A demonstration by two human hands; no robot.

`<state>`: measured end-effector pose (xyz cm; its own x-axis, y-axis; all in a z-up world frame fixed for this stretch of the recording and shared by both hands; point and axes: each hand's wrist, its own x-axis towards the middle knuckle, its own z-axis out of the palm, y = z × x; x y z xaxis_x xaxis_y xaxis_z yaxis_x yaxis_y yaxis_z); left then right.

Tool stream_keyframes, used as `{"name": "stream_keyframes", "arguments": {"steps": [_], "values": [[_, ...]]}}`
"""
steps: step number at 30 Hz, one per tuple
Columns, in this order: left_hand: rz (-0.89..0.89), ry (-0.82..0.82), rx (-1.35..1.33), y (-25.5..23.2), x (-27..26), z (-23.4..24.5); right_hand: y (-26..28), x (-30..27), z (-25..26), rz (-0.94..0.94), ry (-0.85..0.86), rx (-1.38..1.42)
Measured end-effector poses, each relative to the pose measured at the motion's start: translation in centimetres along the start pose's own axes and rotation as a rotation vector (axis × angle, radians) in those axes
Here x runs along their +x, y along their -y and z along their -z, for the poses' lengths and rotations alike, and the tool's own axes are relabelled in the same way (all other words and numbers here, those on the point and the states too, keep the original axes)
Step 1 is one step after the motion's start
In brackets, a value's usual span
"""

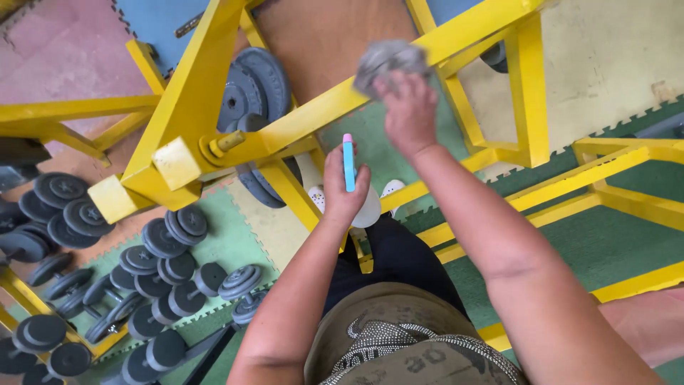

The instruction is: Cleaning and wiping down various yellow-framed gym weight machines using a spray bottle and a cloth.

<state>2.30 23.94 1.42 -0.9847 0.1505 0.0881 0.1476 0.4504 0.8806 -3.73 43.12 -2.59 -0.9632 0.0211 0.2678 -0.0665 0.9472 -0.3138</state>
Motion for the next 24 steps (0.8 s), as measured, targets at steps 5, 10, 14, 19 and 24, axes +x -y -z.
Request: {"name": "stream_keyframes", "arguments": {"steps": [5, 10, 14, 19, 24], "values": [[0.012, 0.077, 0.004, -1.5, 0.5, -1.2, -5.5, 1.3, 0.8, 0.072, 0.001, -0.033], [-0.014, 0.131, 0.006, -1.9, 0.5, -2.3, -14.2, 4.7, 3.5, -0.137, 0.012, -0.137], [0.001, 0.186, -0.018, -1.6, -0.2, -3.4, -15.1, 3.8, 5.9, -0.313, 0.023, -0.111], [-0.047, 0.225, -0.07, -2.2, 1.0, -3.1, -15.1, -2.0, 1.8, -0.458, -0.091, 0.016], [-0.074, 0.313, -0.068, -5.9, 3.8, -2.5, -17.6, -5.5, -0.3, -0.877, -0.383, 0.853]]}}
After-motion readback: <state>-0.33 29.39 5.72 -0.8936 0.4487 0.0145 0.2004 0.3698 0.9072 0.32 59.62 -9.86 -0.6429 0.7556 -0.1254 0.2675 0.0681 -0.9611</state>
